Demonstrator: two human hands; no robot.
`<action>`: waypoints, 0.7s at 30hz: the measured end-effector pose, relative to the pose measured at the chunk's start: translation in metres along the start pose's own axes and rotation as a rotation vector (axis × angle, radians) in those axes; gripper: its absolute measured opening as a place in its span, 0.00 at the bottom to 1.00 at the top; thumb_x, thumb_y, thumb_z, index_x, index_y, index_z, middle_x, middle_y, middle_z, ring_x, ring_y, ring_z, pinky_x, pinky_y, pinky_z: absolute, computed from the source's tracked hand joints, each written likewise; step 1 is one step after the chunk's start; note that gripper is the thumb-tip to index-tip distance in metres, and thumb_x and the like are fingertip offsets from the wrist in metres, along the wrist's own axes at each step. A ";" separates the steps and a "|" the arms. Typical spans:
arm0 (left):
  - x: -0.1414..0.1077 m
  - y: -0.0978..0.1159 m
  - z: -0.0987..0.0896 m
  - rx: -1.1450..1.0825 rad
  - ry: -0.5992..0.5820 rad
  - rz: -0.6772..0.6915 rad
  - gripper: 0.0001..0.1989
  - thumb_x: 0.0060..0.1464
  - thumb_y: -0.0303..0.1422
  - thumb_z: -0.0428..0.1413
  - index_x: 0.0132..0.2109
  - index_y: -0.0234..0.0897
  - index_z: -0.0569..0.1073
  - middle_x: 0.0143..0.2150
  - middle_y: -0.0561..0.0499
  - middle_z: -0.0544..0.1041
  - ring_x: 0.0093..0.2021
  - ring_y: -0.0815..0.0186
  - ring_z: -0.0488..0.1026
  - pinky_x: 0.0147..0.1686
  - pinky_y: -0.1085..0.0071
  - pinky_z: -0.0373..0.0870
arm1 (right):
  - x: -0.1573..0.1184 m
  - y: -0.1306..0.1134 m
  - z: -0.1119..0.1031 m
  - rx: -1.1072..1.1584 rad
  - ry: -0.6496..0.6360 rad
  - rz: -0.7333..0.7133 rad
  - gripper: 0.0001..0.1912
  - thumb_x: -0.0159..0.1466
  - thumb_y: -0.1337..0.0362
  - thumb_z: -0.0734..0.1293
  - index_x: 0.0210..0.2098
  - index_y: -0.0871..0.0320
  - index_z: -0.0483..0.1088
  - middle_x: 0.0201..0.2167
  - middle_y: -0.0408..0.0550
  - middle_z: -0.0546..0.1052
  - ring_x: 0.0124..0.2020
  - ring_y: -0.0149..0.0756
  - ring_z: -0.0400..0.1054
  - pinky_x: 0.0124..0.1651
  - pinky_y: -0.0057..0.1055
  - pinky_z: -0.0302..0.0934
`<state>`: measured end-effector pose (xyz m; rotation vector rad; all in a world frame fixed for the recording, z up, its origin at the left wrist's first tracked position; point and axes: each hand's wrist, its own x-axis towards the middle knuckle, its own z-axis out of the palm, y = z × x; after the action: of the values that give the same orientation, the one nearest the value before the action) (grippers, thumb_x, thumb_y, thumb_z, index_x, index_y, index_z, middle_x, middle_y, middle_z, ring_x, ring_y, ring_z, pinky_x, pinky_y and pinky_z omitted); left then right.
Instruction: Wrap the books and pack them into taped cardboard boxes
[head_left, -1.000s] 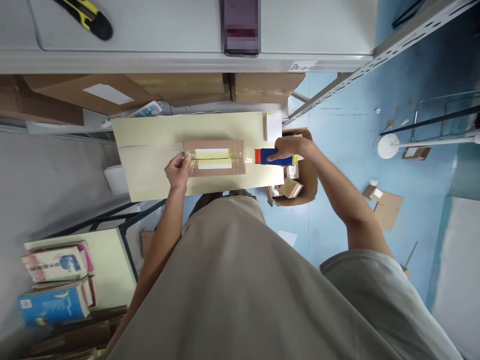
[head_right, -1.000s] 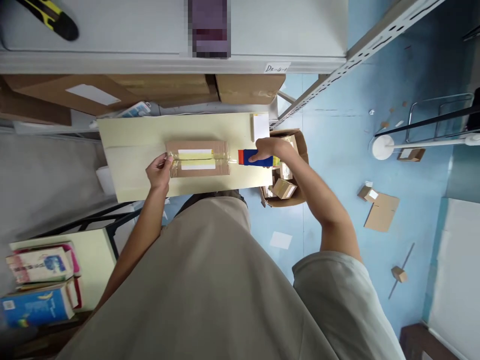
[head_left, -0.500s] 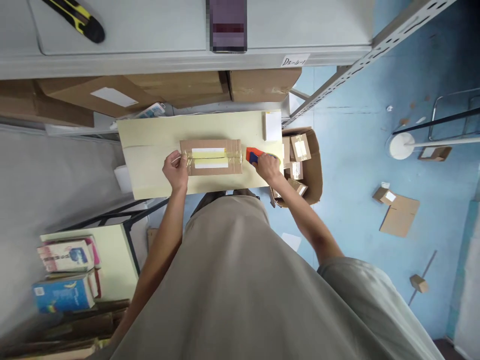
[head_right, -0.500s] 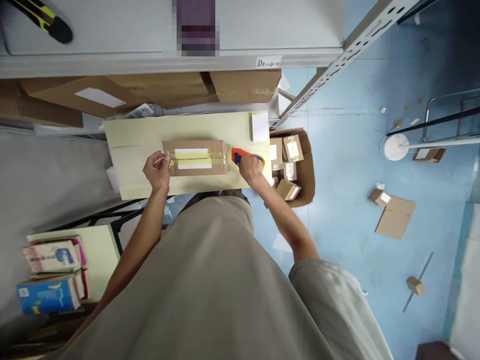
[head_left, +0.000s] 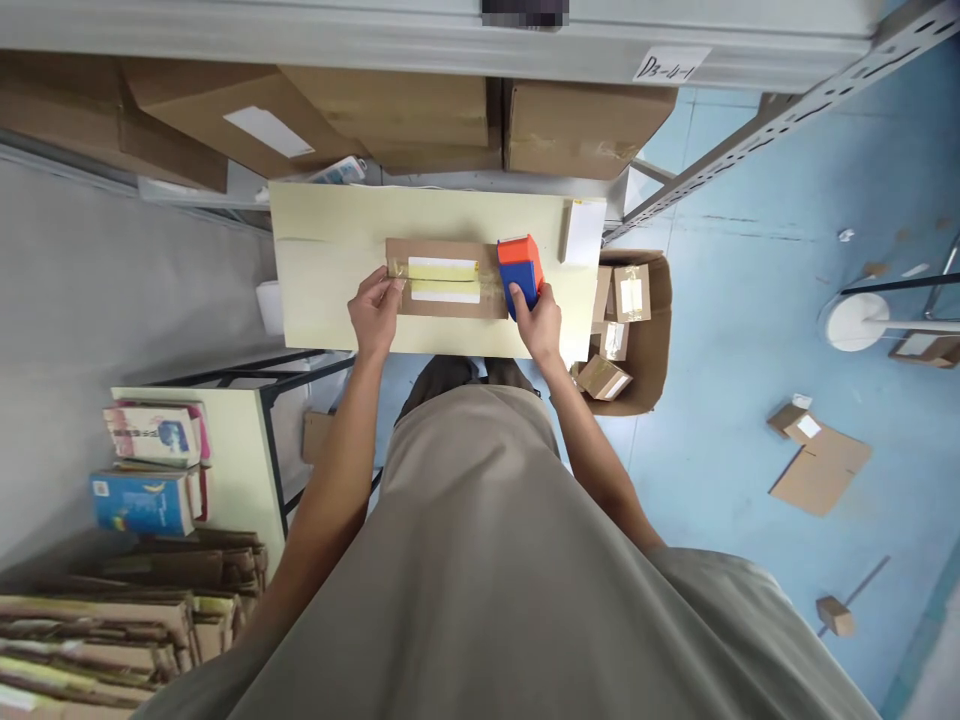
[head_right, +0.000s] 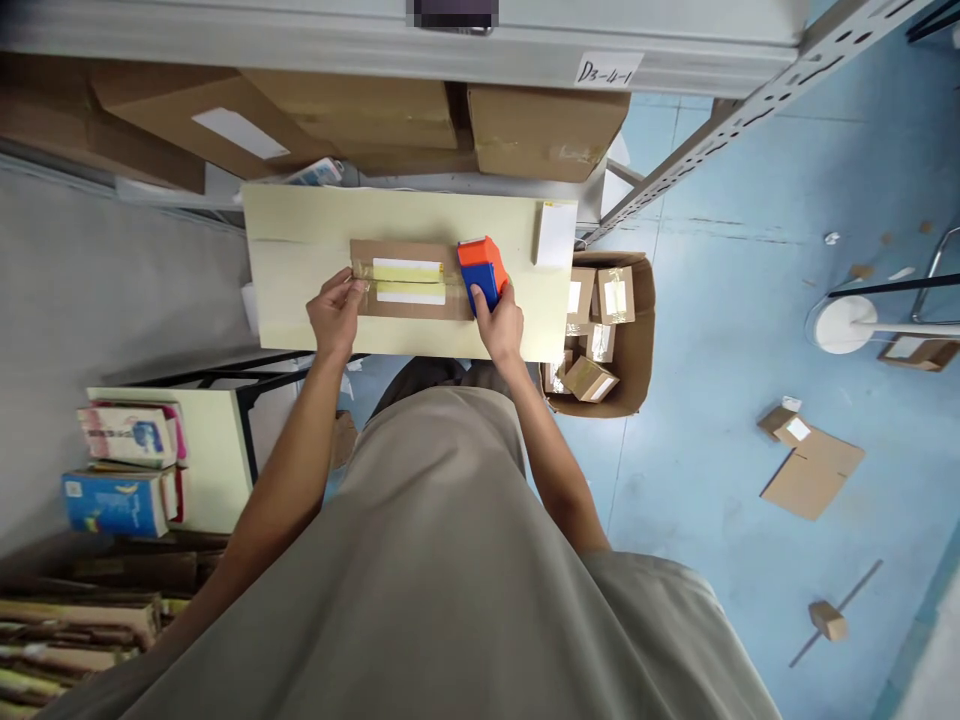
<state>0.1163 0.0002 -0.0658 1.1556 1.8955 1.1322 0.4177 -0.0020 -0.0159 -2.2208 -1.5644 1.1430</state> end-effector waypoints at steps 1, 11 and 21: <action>0.000 -0.002 -0.002 -0.006 -0.010 0.012 0.17 0.58 0.49 0.69 0.42 0.40 0.86 0.58 0.43 0.83 0.62 0.52 0.80 0.67 0.55 0.75 | 0.001 0.000 0.001 -0.001 0.015 -0.002 0.29 0.79 0.41 0.53 0.63 0.58 0.64 0.50 0.61 0.83 0.50 0.53 0.77 0.45 0.35 0.63; -0.008 -0.010 -0.002 -0.131 0.026 -0.033 0.13 0.57 0.43 0.70 0.36 0.37 0.82 0.53 0.41 0.83 0.57 0.54 0.82 0.63 0.52 0.78 | -0.005 -0.005 0.010 0.035 0.076 -0.058 0.36 0.80 0.40 0.46 0.64 0.61 0.66 0.55 0.64 0.79 0.53 0.48 0.76 0.48 0.32 0.64; 0.012 0.010 -0.011 -0.209 0.122 0.233 0.18 0.62 0.51 0.67 0.44 0.40 0.81 0.52 0.47 0.80 0.61 0.57 0.79 0.65 0.58 0.76 | -0.006 -0.035 0.016 -0.057 0.177 -0.237 0.45 0.75 0.32 0.49 0.69 0.64 0.64 0.54 0.63 0.78 0.55 0.53 0.73 0.50 0.40 0.68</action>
<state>0.1058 0.0101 -0.0528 1.2359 1.7126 1.5201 0.3805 0.0039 -0.0047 -2.0379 -1.7449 0.8230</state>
